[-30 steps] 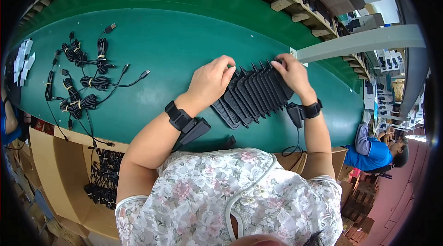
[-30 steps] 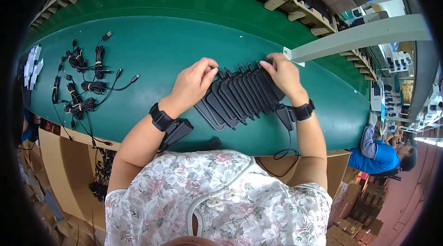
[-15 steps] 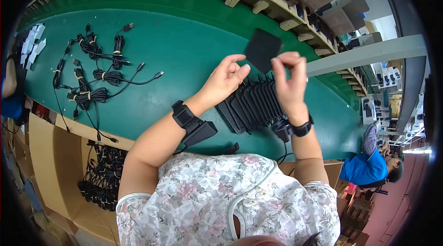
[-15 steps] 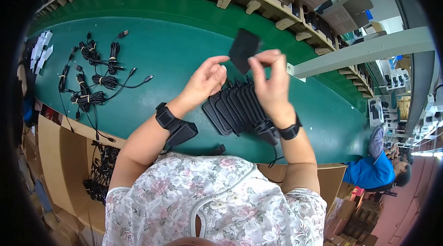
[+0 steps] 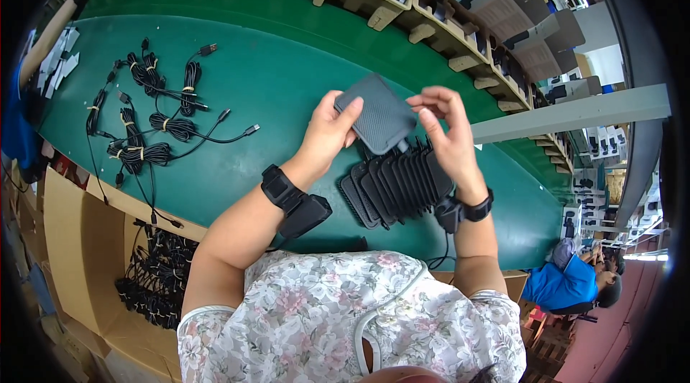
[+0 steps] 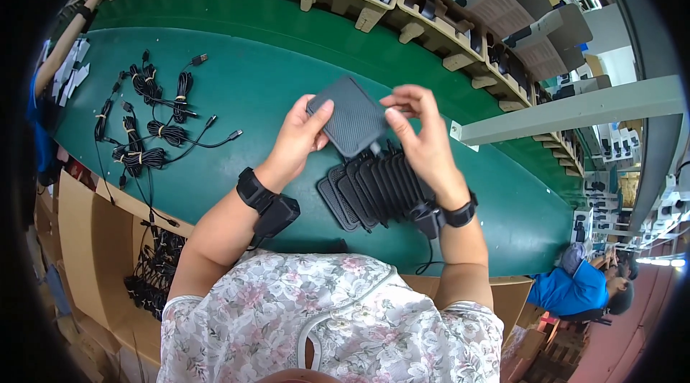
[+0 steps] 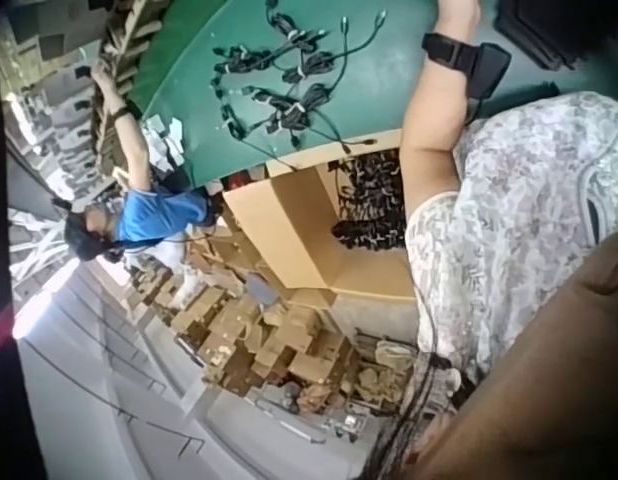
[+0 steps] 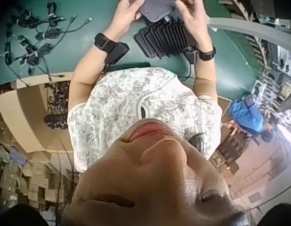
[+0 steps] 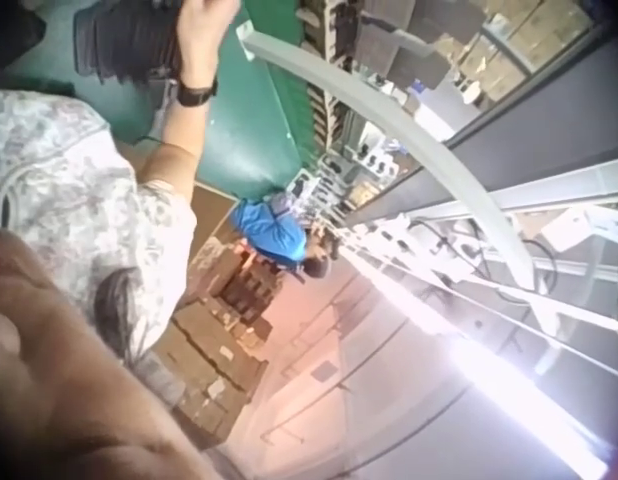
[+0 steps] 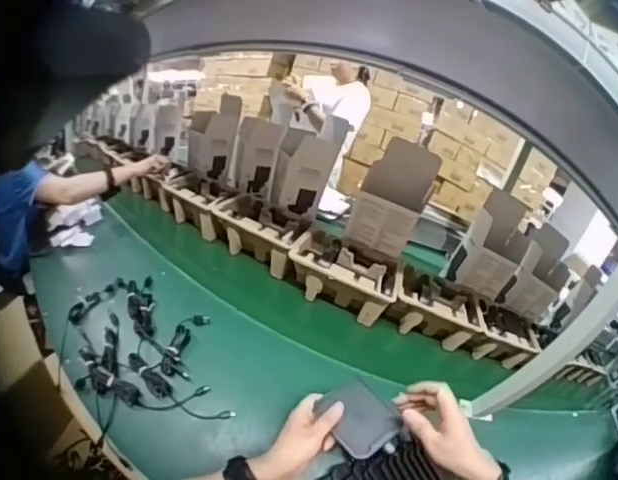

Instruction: The person picks up a black rectangular component from a box, connects a black cable to it, and places the assembled unit into a cardboard tray on the assembly line.

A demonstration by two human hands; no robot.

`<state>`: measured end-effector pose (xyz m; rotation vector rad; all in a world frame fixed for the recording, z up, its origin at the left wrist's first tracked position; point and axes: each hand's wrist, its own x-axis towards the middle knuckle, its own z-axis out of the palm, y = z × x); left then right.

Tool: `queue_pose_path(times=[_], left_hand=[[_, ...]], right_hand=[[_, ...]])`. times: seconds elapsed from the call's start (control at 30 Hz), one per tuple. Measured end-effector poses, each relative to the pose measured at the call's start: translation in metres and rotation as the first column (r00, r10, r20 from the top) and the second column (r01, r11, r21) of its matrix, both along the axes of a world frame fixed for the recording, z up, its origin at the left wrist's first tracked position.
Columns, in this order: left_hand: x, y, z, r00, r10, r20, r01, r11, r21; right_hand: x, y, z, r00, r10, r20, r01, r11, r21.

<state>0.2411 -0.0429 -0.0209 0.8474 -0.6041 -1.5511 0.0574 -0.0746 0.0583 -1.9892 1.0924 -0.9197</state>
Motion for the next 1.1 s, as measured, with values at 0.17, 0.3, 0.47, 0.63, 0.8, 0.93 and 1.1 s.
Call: queue_pose_path(times=[0.17,0.3,0.47,0.63,0.8,0.93,1.1], left_hand=[[-0.005,0.008,-0.003,0.98,-0.167,0.109,0.176,0.981,-0.085],[-0.003,0.005,-0.002,0.969,-0.206,0.138,0.221,0.969,-0.112],[-0.004,0.007,-0.005,0.663,0.21,0.718,0.117,0.919,-0.377],[-0.006,0.018,-0.015,-0.024,0.365,0.931,0.37,0.868,-0.331],[-0.008,0.018,-0.013,0.01,0.307,0.952,0.41,0.867,-0.284],[-0.007,0.022,-0.015,-0.005,0.317,0.948,0.388,0.875,-0.29],[-0.009,0.022,-0.018,0.014,0.335,0.942,0.378,0.871,-0.315]], right_hand=[[0.001,-0.023,0.003,0.935,0.207,-0.287,-0.134,0.958,0.253],[-0.005,-0.052,-0.001,0.912,0.33,-0.244,-0.191,0.868,0.459],[-0.014,-0.083,0.004,0.918,-0.046,-0.393,-0.029,0.983,-0.181],[-0.086,-0.201,0.03,0.735,-0.678,0.015,0.56,0.594,-0.578],[-0.162,-0.275,0.011,0.672,-0.739,-0.043,0.602,0.58,-0.549],[-0.139,-0.27,-0.014,0.497,-0.848,-0.183,0.659,0.506,-0.556],[-0.15,-0.263,-0.038,0.131,-0.775,-0.618,0.408,0.61,-0.679]])
